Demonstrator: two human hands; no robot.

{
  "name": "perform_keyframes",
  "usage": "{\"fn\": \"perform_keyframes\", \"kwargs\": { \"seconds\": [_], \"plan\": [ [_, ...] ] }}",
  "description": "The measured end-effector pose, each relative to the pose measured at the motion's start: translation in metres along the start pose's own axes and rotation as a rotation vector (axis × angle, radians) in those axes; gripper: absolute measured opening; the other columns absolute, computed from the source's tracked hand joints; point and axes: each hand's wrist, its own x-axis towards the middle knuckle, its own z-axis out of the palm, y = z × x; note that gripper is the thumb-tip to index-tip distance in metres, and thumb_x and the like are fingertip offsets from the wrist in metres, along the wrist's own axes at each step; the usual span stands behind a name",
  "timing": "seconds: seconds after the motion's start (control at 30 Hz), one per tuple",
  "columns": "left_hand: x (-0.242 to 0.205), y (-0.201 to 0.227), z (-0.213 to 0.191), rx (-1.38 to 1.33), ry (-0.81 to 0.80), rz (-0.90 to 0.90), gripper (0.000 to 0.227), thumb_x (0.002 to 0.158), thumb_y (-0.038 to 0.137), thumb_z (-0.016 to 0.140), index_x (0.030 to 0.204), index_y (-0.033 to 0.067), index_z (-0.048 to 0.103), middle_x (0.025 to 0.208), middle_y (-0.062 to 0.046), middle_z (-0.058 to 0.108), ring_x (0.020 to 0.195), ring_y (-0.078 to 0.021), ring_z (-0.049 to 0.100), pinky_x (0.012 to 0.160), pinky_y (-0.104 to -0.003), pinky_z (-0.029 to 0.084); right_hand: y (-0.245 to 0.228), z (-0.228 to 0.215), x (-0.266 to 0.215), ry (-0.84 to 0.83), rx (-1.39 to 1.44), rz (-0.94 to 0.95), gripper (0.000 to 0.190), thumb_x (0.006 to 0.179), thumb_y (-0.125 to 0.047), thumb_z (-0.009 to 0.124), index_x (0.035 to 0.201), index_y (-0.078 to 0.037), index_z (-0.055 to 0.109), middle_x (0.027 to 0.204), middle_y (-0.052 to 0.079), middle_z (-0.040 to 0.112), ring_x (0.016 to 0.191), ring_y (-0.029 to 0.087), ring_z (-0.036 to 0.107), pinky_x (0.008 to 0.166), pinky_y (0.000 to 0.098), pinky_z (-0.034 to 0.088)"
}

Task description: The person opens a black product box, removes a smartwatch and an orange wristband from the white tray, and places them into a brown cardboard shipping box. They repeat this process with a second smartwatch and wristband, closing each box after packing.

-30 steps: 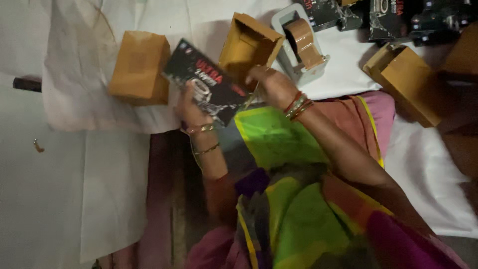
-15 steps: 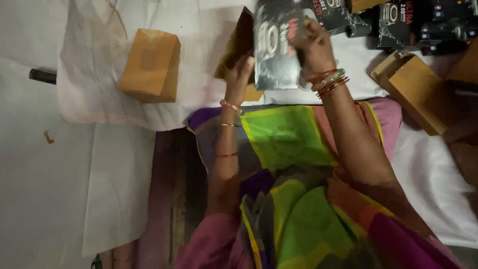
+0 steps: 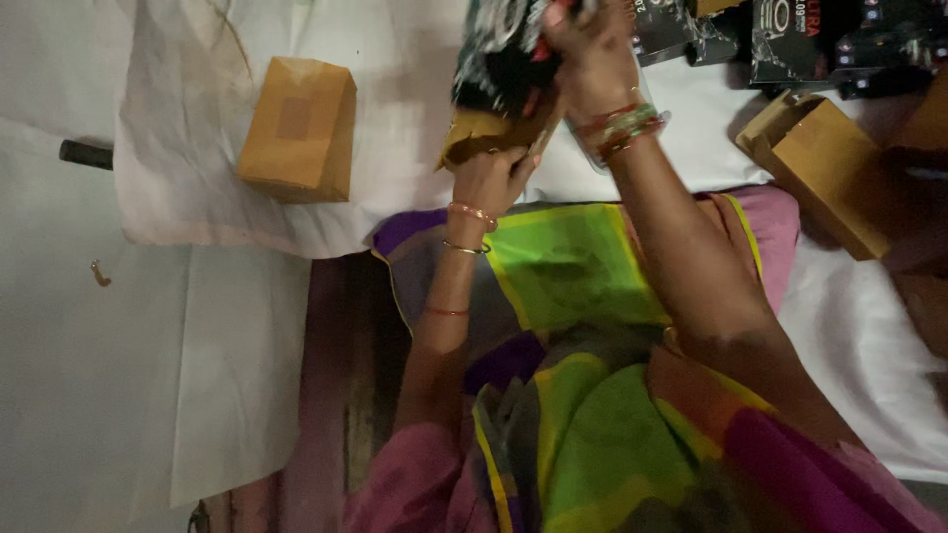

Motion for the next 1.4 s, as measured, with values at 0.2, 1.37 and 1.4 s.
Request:
{"fn": "perform_keyframes", "kwargs": {
  "seconds": [0.2, 1.37, 1.4],
  "plan": [
    [0.005, -0.05, 0.023, 0.329, 0.037, -0.307, 0.029, 0.094, 0.037, 0.064, 0.089, 0.012, 0.078, 0.081, -0.015, 0.074, 0.074, -0.0325, 0.073, 0.069, -0.045, 0.059, 0.037, 0.022, -0.034, -0.242, -0.083, -0.439, 0.038, 0.108, -0.007, 0.074, 0.133, -0.003, 0.045, 0.123, 0.009, 0.063, 0.114, 0.017, 0.063, 0.103, 0.0334, 0.055],
    [-0.017, -0.116, -0.024, -0.033, 0.334, -0.42, 0.039, 0.08, -0.009, 0.066, 0.107, 0.0152, 0.081, 0.111, -0.012, 0.076, 0.093, -0.0304, 0.074, 0.085, -0.041, 0.058, 0.164, 0.035, -0.026, -0.503, -0.955, 0.412, 0.026, 0.098, -0.021, 0.067, 0.112, 0.0, 0.073, 0.103, 0.018, 0.076, 0.096, 0.033, 0.075, 0.084, 0.0436, 0.06],
    [-0.016, -0.117, -0.024, -0.019, 0.34, -0.365, 0.038, 0.081, -0.009, 0.066, 0.108, 0.0144, 0.081, 0.11, -0.013, 0.076, 0.094, -0.0322, 0.073, 0.086, -0.042, 0.058, 0.162, 0.039, -0.026, -0.529, -1.175, 0.337, 0.029, 0.097, -0.026, 0.07, 0.108, 0.001, 0.075, 0.101, 0.021, 0.074, 0.096, 0.036, 0.074, 0.085, 0.0451, 0.059]
  ]
}}
